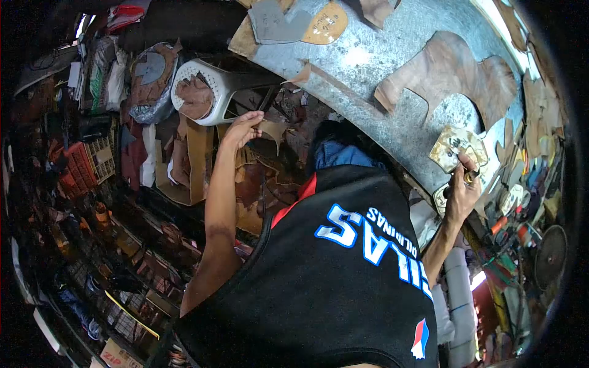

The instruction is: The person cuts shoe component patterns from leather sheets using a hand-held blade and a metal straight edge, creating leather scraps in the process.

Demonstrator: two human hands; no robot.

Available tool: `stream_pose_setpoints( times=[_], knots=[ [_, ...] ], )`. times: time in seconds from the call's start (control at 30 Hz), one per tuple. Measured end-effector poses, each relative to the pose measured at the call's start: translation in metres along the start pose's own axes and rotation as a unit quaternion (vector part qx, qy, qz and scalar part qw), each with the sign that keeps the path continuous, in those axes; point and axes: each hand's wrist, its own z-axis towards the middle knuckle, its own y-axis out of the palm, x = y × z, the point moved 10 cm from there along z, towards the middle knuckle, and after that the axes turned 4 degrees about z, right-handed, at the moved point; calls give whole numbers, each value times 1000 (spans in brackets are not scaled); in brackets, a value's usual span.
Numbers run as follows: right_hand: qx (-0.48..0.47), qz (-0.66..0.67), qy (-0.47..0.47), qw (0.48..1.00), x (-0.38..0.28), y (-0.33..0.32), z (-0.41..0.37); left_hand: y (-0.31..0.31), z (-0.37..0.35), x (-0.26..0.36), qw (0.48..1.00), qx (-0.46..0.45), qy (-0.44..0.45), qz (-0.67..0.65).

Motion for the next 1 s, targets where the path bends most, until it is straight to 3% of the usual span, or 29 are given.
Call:
stream_pose_setpoints(
  times=[0.07, 0.13, 0.17, 0.2, 0.23, 0.27, 0.3, 0.33, 0.47, 0.53, 0.63, 0.73, 0.8, 0.9, 0.93, 1.0],
  knots=[
    [22, 0, -7, 1000, 4, -1, 1, -10, 2, -6, 1000, 14, 10, 0],
    [30, -15, -44, 998, -1, -7, 2, 1, 4, -9, 998, -59, 30, 0],
    [40, -33, -65, 997, -9, -8, 0, 6, -9, -14, 996, -29, -13, 88],
    [50, -75, -80, 993, -8, -15, 0, 10, 6, -51, 965, -224, -87, 101],
    [53, -89, -157, 982, -20, -15, -1, 1, -19, -39, 926, -17, -121, 357],
    [56, -105, -232, 965, -34, -15, -5, -7, 7, -44, 787, -42, 58, 613],
    [53, -70, -135, 987, -17, -24, -5, 7, 2, -30, 718, -17, 120, 685],
    [54, -65, -98, 992, -9, -30, -7, 29, -6, -3, 711, -22, 136, 690],
    [89, -124, -150, 977, -45, -38, -30, 164, -72, 132, 903, -91, 163, 387],
    [90, -124, -153, 976, -49, -39, -39, 227, -67, 181, 894, -110, 281, 332],
    [91, -108, -95, 985, -42, -43, -55, 322, -46, 245, 782, -63, 423, 453],
    [131, -124, -131, 975, -38, -51, -73, 388, 9, 280, 659, 1, 579, 479],
    [139, -107, -121, 977, -29, -62, -84, 418, 18, 288, 726, -18, 505, 467],
    [176, -17, 23, 984, 22, -79, -104, 436, 19, 284, 726, -11, 504, 467],
    [181, -17, 24, 983, 27, -82, -108, 440, 23, 283, 724, -15, 506, 468],
    [193, 7, 111, 975, 51, -87, -115, 426, 45, 275, 856, -48, 380, 348]
  ],
)
